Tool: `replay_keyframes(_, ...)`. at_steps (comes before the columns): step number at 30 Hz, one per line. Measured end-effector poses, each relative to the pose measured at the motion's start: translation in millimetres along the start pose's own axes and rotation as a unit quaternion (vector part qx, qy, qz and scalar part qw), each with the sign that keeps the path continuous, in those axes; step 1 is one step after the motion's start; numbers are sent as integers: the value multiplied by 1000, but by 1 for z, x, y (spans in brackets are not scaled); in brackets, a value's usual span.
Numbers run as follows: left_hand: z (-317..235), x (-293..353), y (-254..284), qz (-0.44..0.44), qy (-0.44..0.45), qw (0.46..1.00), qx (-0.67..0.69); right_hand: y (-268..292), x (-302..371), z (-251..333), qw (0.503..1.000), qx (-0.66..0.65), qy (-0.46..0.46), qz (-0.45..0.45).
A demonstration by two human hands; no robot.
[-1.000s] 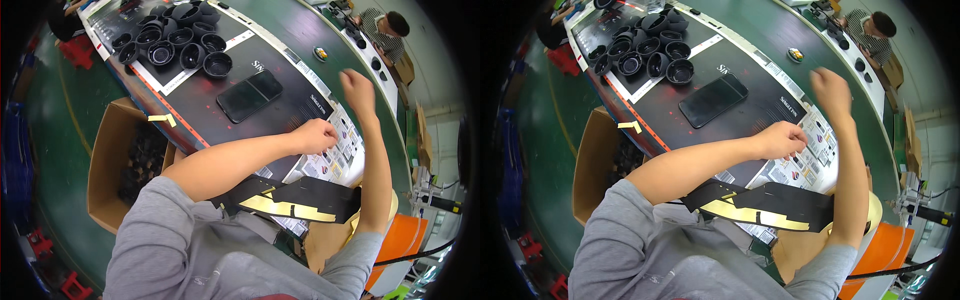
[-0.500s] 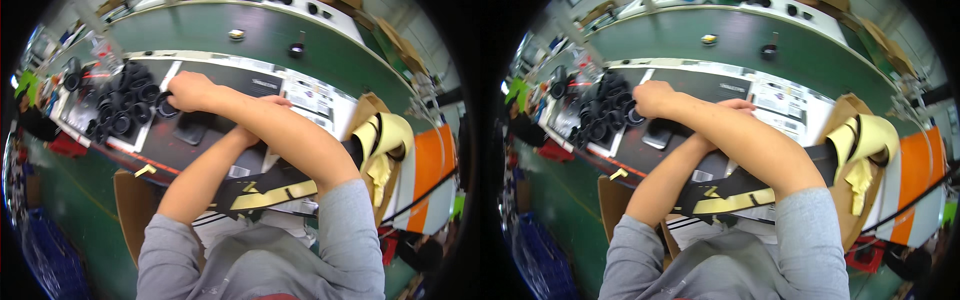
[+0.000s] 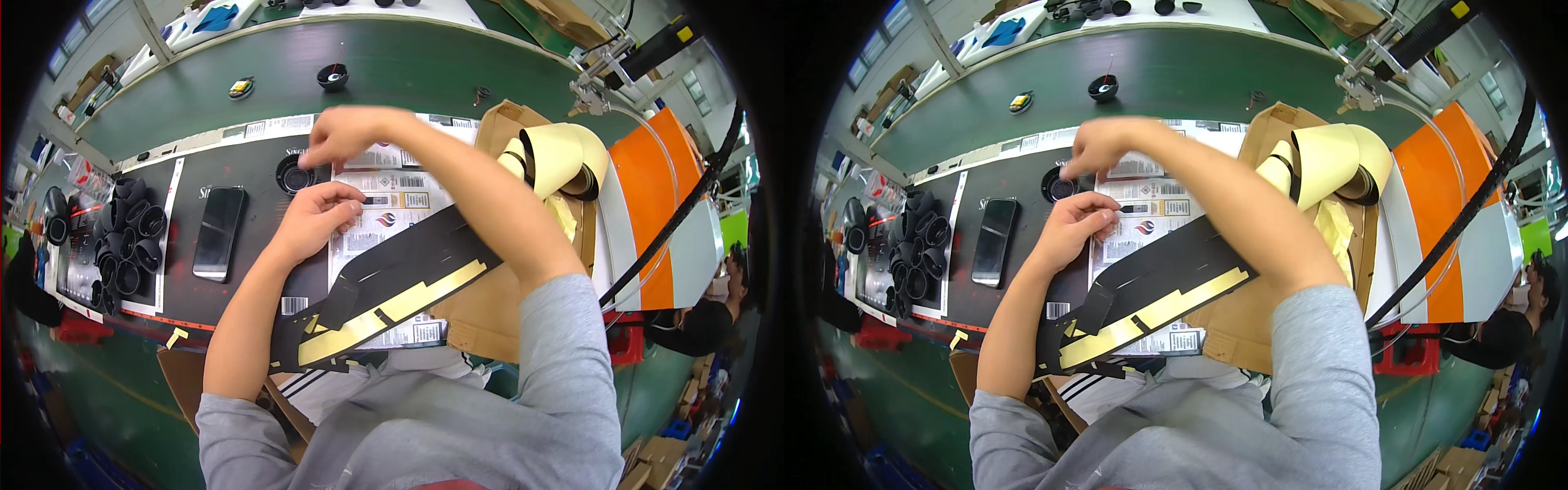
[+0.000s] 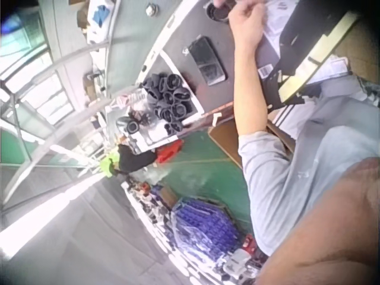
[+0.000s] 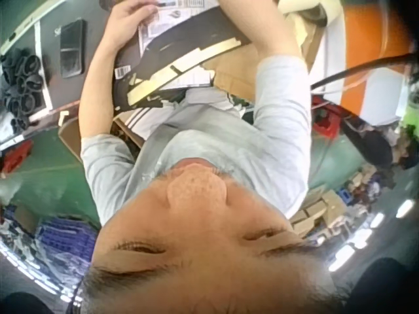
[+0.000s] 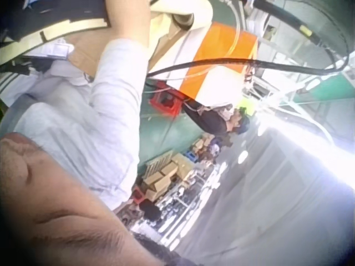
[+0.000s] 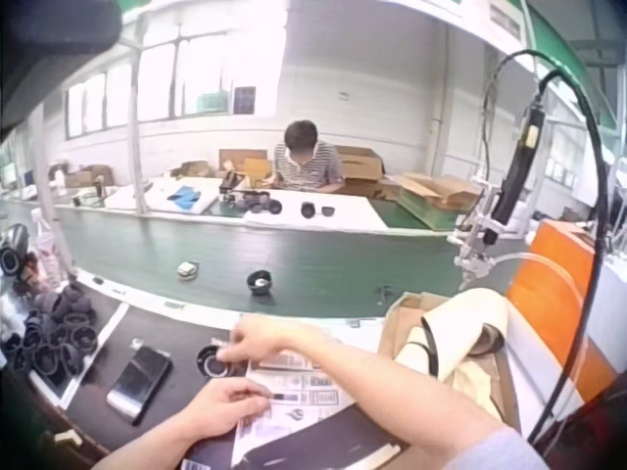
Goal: The person assembles electronic components into a plastic housing by hand, taking the components from a cardboard box and securing them with tape strips.
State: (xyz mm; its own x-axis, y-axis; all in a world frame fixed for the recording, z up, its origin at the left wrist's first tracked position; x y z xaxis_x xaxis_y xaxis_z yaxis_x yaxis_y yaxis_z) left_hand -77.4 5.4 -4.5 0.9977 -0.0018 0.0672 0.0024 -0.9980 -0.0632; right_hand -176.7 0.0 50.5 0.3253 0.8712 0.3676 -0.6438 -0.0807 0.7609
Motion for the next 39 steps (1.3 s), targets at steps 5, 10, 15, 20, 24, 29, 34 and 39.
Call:
replay_keyframes(5,0,-2,5,-15,-6,999,34,123,43,-135,898,254,-219,-285)
replay_keyframes(10,2,-6,0,-13,10,999,44,117,83,-268,871,252,-328,-264)
replay_keyframes(15,0,-5,3,-21,3,999,40,131,86,-264,860,163,-238,-420)
replay_keyframes(20,0,-3,7,-39,-9,998,44,105,57,-204,894,-217,-86,-382)
replay_keyframes(24,-17,2,2,-84,-115,990,-18,46,74,-89,880,-381,-27,-284)
replay_keyframes(29,-55,22,9,-191,-277,917,-214,-23,83,-33,901,-399,-26,-167)
replay_keyframes(34,-25,6,16,-159,-140,974,-74,-40,89,-57,889,-426,-81,-151)
replay_keyframes(39,-14,5,13,-150,-78,982,87,-38,101,-61,903,-400,-73,-137)
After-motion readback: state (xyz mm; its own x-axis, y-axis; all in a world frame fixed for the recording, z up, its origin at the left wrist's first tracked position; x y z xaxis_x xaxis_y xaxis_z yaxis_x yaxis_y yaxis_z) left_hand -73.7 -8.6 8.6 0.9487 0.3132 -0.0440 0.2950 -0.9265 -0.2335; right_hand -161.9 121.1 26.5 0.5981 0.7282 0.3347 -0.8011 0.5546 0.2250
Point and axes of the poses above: each hand's wrist, its own x-axis away from the middle knuckle, its own y-axis out of the back of the hand, z = x × y, the point moved 9 cm from there along -x, towards the middle knuckle, and after that the axes turned 2 degrees about -y, right-handed, at the moved point
